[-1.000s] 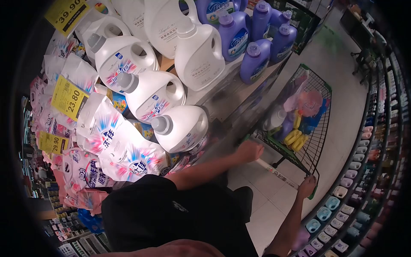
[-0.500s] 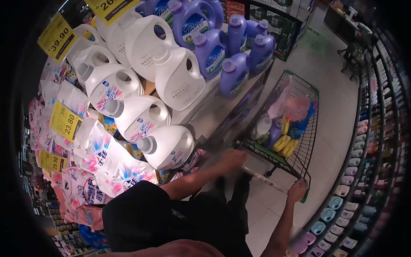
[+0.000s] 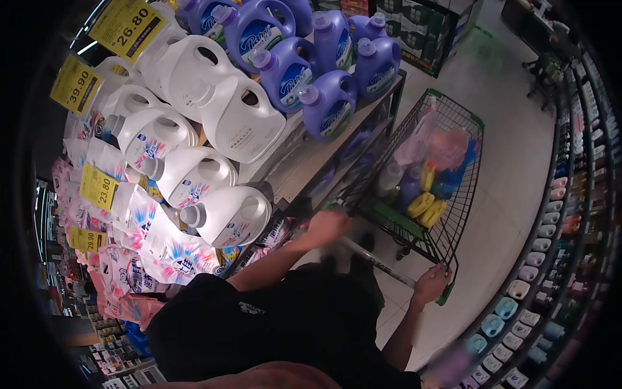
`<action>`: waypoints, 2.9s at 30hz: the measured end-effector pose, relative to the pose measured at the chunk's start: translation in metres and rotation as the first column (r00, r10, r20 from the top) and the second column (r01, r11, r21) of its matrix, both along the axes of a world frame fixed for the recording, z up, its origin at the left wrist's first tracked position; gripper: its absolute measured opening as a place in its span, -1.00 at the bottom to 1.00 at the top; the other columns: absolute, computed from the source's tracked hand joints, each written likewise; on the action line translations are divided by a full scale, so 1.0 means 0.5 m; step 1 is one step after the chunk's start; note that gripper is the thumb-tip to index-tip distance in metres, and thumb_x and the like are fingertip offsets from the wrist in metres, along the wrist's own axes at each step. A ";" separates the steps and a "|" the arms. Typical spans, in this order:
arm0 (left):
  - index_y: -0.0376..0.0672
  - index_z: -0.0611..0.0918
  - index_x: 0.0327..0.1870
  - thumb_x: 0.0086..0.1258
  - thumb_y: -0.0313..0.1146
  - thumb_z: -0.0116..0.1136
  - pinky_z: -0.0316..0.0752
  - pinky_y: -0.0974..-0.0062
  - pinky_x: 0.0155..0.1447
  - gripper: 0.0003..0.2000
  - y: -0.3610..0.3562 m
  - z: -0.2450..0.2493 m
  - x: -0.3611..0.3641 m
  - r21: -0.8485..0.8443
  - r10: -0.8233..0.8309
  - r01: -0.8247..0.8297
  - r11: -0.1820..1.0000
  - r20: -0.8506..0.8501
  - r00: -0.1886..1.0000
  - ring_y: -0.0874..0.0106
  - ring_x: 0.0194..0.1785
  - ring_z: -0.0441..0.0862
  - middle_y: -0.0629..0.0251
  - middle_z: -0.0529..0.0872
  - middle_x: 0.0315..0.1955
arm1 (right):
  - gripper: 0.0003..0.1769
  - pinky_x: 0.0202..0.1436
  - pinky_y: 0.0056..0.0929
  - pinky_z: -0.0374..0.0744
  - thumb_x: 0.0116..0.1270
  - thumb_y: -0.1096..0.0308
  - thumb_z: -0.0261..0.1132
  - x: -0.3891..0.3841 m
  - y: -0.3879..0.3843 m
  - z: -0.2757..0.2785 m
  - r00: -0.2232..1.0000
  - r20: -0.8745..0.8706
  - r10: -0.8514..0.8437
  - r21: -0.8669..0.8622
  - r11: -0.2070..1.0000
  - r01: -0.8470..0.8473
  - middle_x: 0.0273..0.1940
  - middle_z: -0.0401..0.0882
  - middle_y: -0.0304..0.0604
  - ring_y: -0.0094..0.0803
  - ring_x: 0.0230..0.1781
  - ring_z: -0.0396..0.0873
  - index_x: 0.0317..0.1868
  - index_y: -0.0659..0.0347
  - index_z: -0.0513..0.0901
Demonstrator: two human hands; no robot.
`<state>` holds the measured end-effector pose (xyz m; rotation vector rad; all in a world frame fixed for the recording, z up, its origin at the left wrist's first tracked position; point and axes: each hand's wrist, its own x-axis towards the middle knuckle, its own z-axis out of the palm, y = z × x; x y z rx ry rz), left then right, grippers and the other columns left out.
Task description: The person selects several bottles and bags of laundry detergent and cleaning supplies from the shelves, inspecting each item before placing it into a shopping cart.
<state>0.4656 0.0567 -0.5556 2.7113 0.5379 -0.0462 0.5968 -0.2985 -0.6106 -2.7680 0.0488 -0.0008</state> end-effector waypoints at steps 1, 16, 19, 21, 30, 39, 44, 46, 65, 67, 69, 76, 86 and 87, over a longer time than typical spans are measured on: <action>-0.08 0.74 -0.30 0.55 -0.04 0.08 0.63 -0.02 -0.29 -0.66 0.005 -0.009 0.010 0.019 0.010 -0.009 1.000 -0.030 0.999 0.01 -0.39 0.76 0.07 0.75 -0.53 | -0.54 0.17 -0.06 0.68 0.67 0.08 0.06 0.004 -0.006 -0.017 0.999 0.036 0.034 -0.009 0.999 -0.034 0.39 0.53 0.22 0.08 0.22 0.67 0.20 0.19 0.76; -0.02 0.73 -0.33 0.54 -0.04 0.12 0.62 0.04 -0.28 -0.69 0.014 -0.005 0.065 0.095 0.053 -0.049 0.994 -0.041 0.998 0.03 -0.46 0.73 0.10 0.71 -0.62 | -0.47 0.25 0.00 0.68 0.70 0.07 -0.05 0.062 0.038 0.036 0.978 -0.201 0.061 -0.015 0.998 -0.065 0.45 0.48 0.15 0.10 0.50 0.40 0.30 0.23 0.69; -0.03 0.72 -0.35 0.54 -0.05 0.11 0.61 0.02 -0.26 -0.68 0.021 -0.009 0.068 0.094 0.044 -0.044 0.995 -0.002 0.999 0.02 -0.44 0.73 0.08 0.71 -0.61 | -0.48 0.26 -0.02 0.69 0.71 0.08 -0.05 0.072 0.031 0.023 0.971 -0.187 0.148 -0.055 0.985 -0.161 0.35 0.64 -0.06 0.07 0.59 0.28 0.25 0.24 0.72; -0.04 0.71 -0.36 0.54 -0.05 0.10 0.60 0.01 -0.25 -0.68 0.021 -0.023 0.071 0.077 0.054 -0.054 0.996 0.007 0.999 0.02 -0.43 0.73 0.07 0.71 -0.60 | -0.49 0.26 -0.02 0.69 0.71 0.08 -0.03 0.073 0.025 0.009 0.978 -0.133 0.158 -0.049 0.985 -0.166 0.33 0.66 -0.10 0.05 0.59 0.27 0.21 0.23 0.75; -0.06 0.71 -0.37 0.53 -0.07 0.13 0.60 0.01 -0.28 -0.69 0.002 -0.025 0.077 0.061 0.056 -0.060 0.996 0.067 0.996 0.00 -0.43 0.73 0.10 0.72 -0.59 | -0.47 0.44 -0.05 0.54 0.71 0.12 -0.01 0.079 0.013 0.028 0.971 -0.111 0.210 -0.039 0.976 -0.215 0.33 0.68 -0.18 0.04 0.59 0.27 -0.21 0.24 0.82; -0.09 0.72 -0.42 0.53 -0.06 0.09 0.63 0.05 -0.26 -0.64 0.011 0.014 0.084 -0.014 0.087 -0.087 0.996 -0.008 0.996 0.03 -0.40 0.74 0.13 0.77 -0.52 | -0.48 0.27 0.04 0.65 0.70 0.04 -0.04 0.085 0.024 0.006 0.983 -0.145 0.115 -0.053 0.991 -0.124 0.25 0.71 -0.12 -0.02 0.56 0.34 0.16 0.19 0.77; -0.12 0.73 -0.43 0.51 -0.09 0.11 0.64 0.03 -0.23 -0.64 0.021 0.011 0.088 -0.141 0.123 -0.108 0.984 0.098 0.988 0.00 -0.40 0.74 0.10 0.76 -0.52 | -0.48 0.22 0.02 0.67 0.69 0.02 -0.03 0.102 0.013 -0.021 0.991 -0.099 0.086 -0.093 0.991 -0.095 0.12 0.78 -0.17 -0.06 0.53 0.42 0.20 0.14 0.75; -0.09 0.75 -0.38 0.52 -0.09 0.12 0.64 -0.01 -0.23 -0.67 0.042 -0.022 0.092 -0.135 0.048 -0.036 0.990 0.090 0.995 -0.04 -0.38 0.74 0.06 0.75 -0.52 | -0.48 0.28 0.03 0.64 0.69 0.02 -0.04 0.105 0.021 -0.007 0.988 -0.129 0.087 -0.082 0.992 -0.098 0.03 0.82 -0.20 -0.07 0.54 0.40 0.20 0.13 0.75; -0.13 0.72 -0.36 0.47 -0.18 0.10 0.64 -0.06 -0.15 -0.73 0.103 -0.080 0.114 -0.289 -0.306 0.324 0.901 0.107 0.946 -0.10 -0.34 0.74 -0.03 0.74 -0.49 | -0.59 0.09 -0.17 0.60 0.64 0.16 0.19 0.173 0.173 0.130 0.972 0.026 0.235 0.333 0.915 -0.230 -0.18 0.77 0.13 0.02 -0.06 0.71 -0.09 0.39 0.78; -0.15 0.71 -0.37 0.44 -0.20 0.12 0.65 -0.06 -0.16 -0.75 0.101 -0.081 0.114 -0.281 -0.300 0.326 0.903 0.131 0.945 -0.09 -0.34 0.75 -0.02 0.75 -0.49 | -0.58 0.13 -0.21 0.60 0.63 0.17 0.19 0.218 0.220 0.120 0.965 -0.088 0.249 0.461 0.868 -0.182 -0.12 0.80 0.12 -0.08 -0.02 0.73 -0.05 0.40 0.80; -0.15 0.72 -0.44 0.33 -0.27 0.16 0.66 -0.01 -0.21 -0.80 0.099 -0.076 0.119 -0.221 -0.336 0.345 0.912 0.081 0.938 -0.05 -0.35 0.78 -0.01 0.77 -0.48 | -0.51 0.17 -0.23 0.64 0.66 0.11 0.16 0.284 0.265 0.071 0.898 -0.176 0.404 0.526 0.810 -0.261 -0.06 0.82 0.05 -0.20 0.04 0.74 -0.03 0.43 0.79; -0.15 0.77 -0.44 0.26 -0.30 0.20 0.70 0.07 -0.21 -0.82 0.090 -0.045 0.122 -0.217 -0.312 0.289 0.932 -0.081 0.947 0.04 -0.31 0.82 0.05 0.81 -0.44 | -0.63 -0.02 -0.34 0.73 0.60 0.27 0.16 0.400 0.488 -0.185 0.450 -0.726 0.519 0.656 0.719 0.230 0.04 0.78 -0.06 -0.26 0.00 0.77 0.24 0.34 0.61; -0.18 0.66 -0.29 0.40 -0.26 0.15 0.67 0.03 -0.15 -0.82 0.069 -0.041 0.125 -0.228 -0.231 0.187 0.956 -0.185 0.955 0.02 -0.24 0.80 0.08 0.77 -0.40 | -0.63 0.00 -0.20 0.68 0.47 0.31 0.26 0.381 0.632 -0.526 0.472 -0.684 0.556 0.577 0.809 -0.116 0.05 0.76 -0.06 -0.17 0.01 0.76 0.21 0.27 0.64; -0.19 0.65 -0.29 0.39 -0.26 0.16 0.67 0.04 -0.15 -0.81 0.067 -0.043 0.123 -0.200 -0.235 0.201 0.959 -0.160 0.959 0.02 -0.24 0.79 0.08 0.76 -0.40 | -0.62 0.01 -0.20 0.68 0.47 0.30 0.26 0.372 0.642 -0.534 0.487 -0.679 0.549 0.565 0.815 -0.129 0.05 0.76 -0.06 -0.17 0.01 0.75 0.21 0.27 0.64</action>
